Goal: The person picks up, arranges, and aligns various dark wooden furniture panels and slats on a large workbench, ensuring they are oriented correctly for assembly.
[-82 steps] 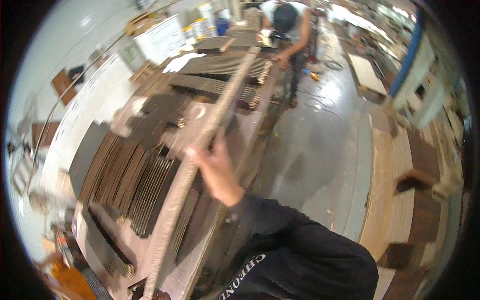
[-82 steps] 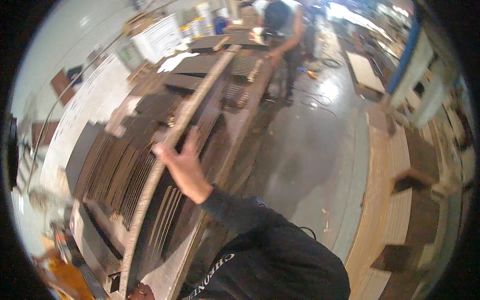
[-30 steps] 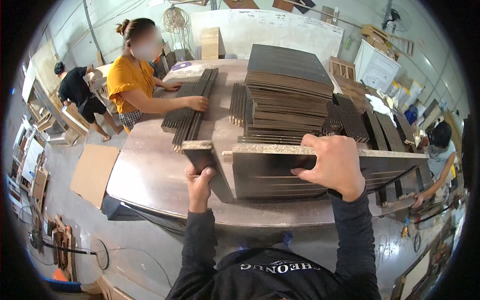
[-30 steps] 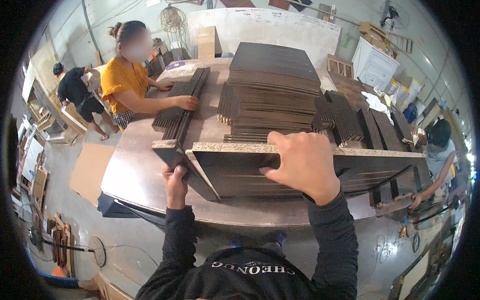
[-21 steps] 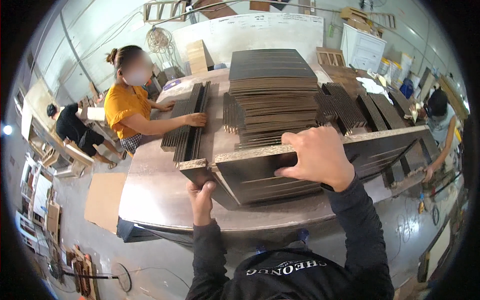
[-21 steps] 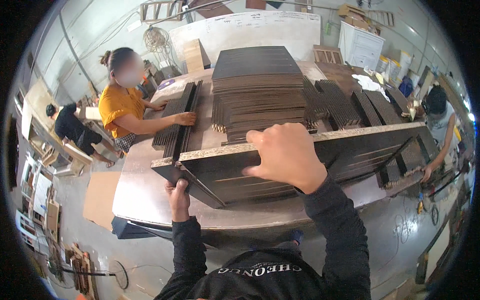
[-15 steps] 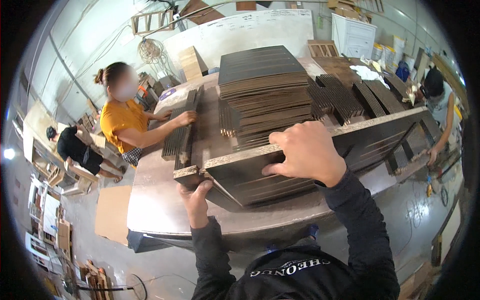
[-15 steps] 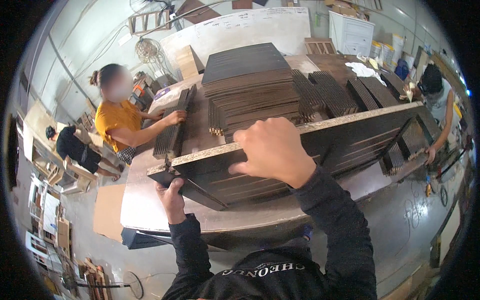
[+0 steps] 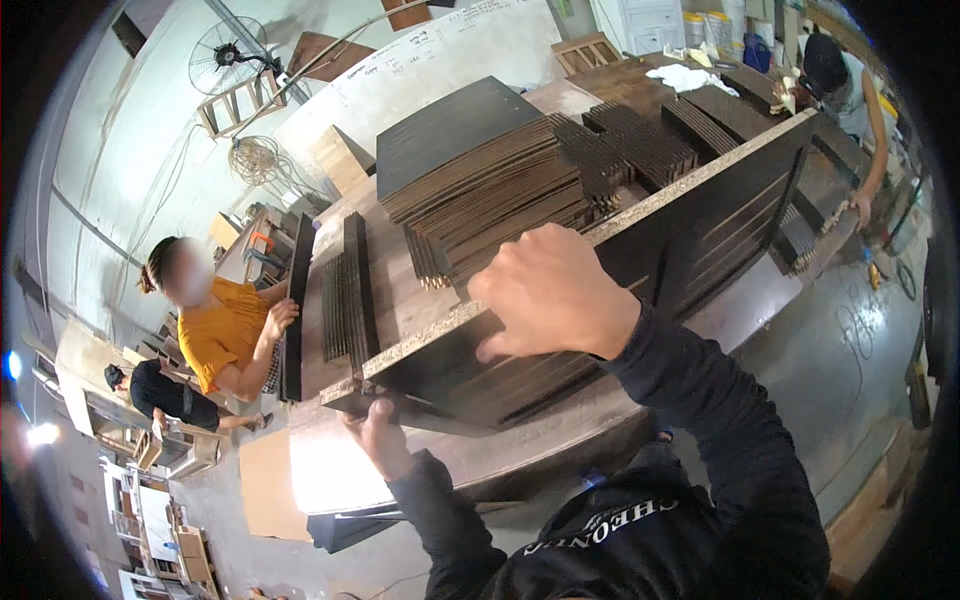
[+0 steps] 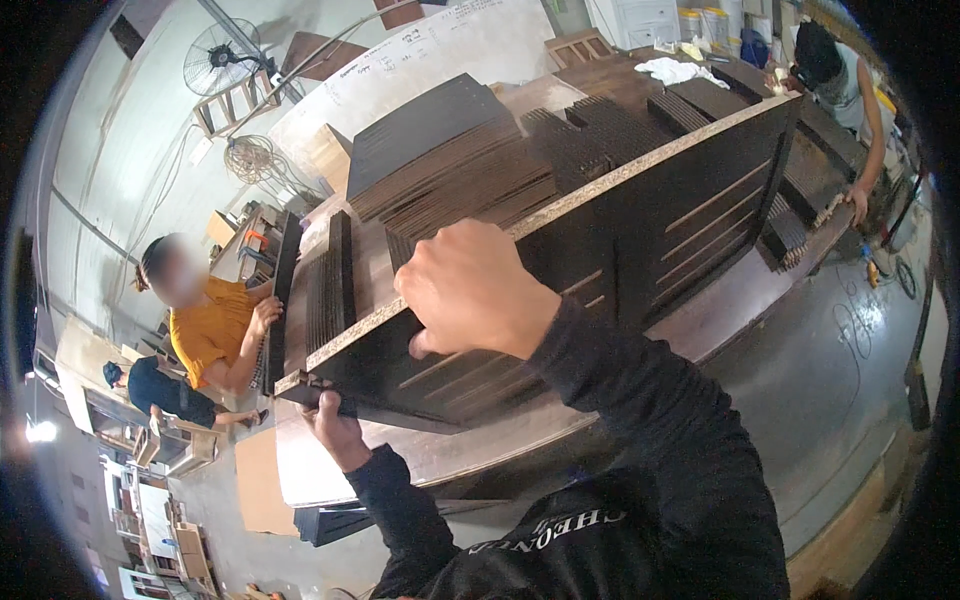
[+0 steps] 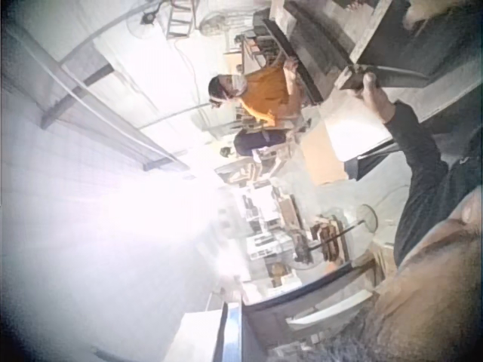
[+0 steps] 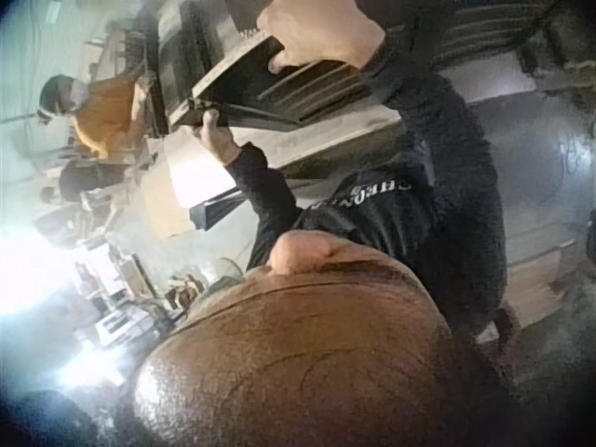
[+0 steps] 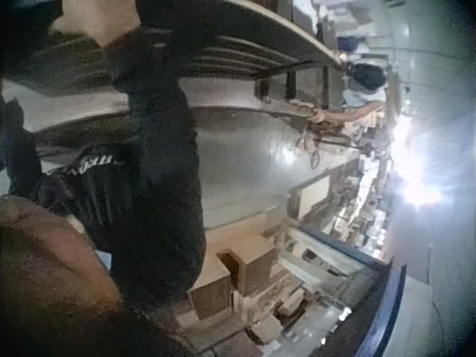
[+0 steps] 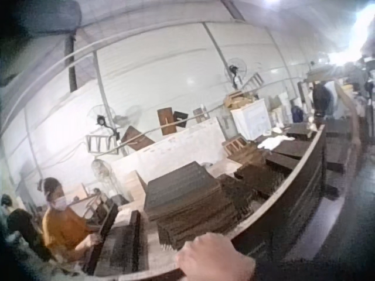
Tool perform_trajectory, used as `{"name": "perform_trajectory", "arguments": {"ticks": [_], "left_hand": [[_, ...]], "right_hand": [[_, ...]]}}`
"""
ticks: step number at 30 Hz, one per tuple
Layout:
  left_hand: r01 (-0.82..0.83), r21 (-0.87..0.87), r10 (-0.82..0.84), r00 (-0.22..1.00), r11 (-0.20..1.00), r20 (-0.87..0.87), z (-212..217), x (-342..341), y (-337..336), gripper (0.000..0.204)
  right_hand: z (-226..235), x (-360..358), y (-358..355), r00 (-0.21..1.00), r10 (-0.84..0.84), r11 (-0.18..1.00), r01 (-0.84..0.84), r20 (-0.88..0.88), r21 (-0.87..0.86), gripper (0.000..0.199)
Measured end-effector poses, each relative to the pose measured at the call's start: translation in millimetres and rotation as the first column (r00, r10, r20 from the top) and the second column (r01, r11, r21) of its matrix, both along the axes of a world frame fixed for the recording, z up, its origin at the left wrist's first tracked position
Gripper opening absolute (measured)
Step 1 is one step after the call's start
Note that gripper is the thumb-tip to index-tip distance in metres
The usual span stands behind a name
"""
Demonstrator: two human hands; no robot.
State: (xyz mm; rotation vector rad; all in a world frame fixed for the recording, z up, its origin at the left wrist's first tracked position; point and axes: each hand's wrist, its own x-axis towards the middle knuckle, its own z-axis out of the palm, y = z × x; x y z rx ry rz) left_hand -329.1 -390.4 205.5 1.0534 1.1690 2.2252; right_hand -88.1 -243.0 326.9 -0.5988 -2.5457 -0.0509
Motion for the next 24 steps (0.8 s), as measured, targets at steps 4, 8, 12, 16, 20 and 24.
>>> {"name": "perform_trajectory", "arguments": {"ticks": [4, 8, 12, 16, 20, 24], "left_hand": [[-0.205, -0.063, 0.201, 0.977, 0.977, -0.068, -3, 5, 5, 0.04], [-0.245, -0.059, 0.238, 0.966, 0.968, -0.102, -1, 0, 13, 0.038], [-0.034, -0.081, 0.034, 0.999, 0.996, 0.002, 4, -7, 16, 0.036], [-0.079, -0.008, 0.079, 0.997, 0.997, 0.002, -4, -10, 13, 0.035], [-0.028, -0.016, 0.027, 0.999, 0.999, -0.04, -9, -22, 9, 0.037], [-0.008, -0.029, 0.006, 0.997, 1.0, -0.08, -10, -23, 13, 0.043]], "right_hand": [[0, -4, 4, 1.0, 0.012, 1.0, -0.012, -0.011, 0.016, 0.038], [2, -5, 6, 1.0, 0.0, 1.0, 0.0, 0.014, -0.028, 0.038], [2, -4, 6, 1.0, -0.004, 1.0, 0.004, -0.025, -0.006, 0.038], [1, -5, 7, 1.0, 0.015, 1.0, -0.015, -0.005, 0.006, 0.039], [0, -4, 3, 1.0, 0.015, 0.999, -0.014, 0.012, -0.044, 0.04], [12, -8, 6, 0.994, 0.083, 0.989, -0.073, 0.07, -0.129, 0.053]]}}
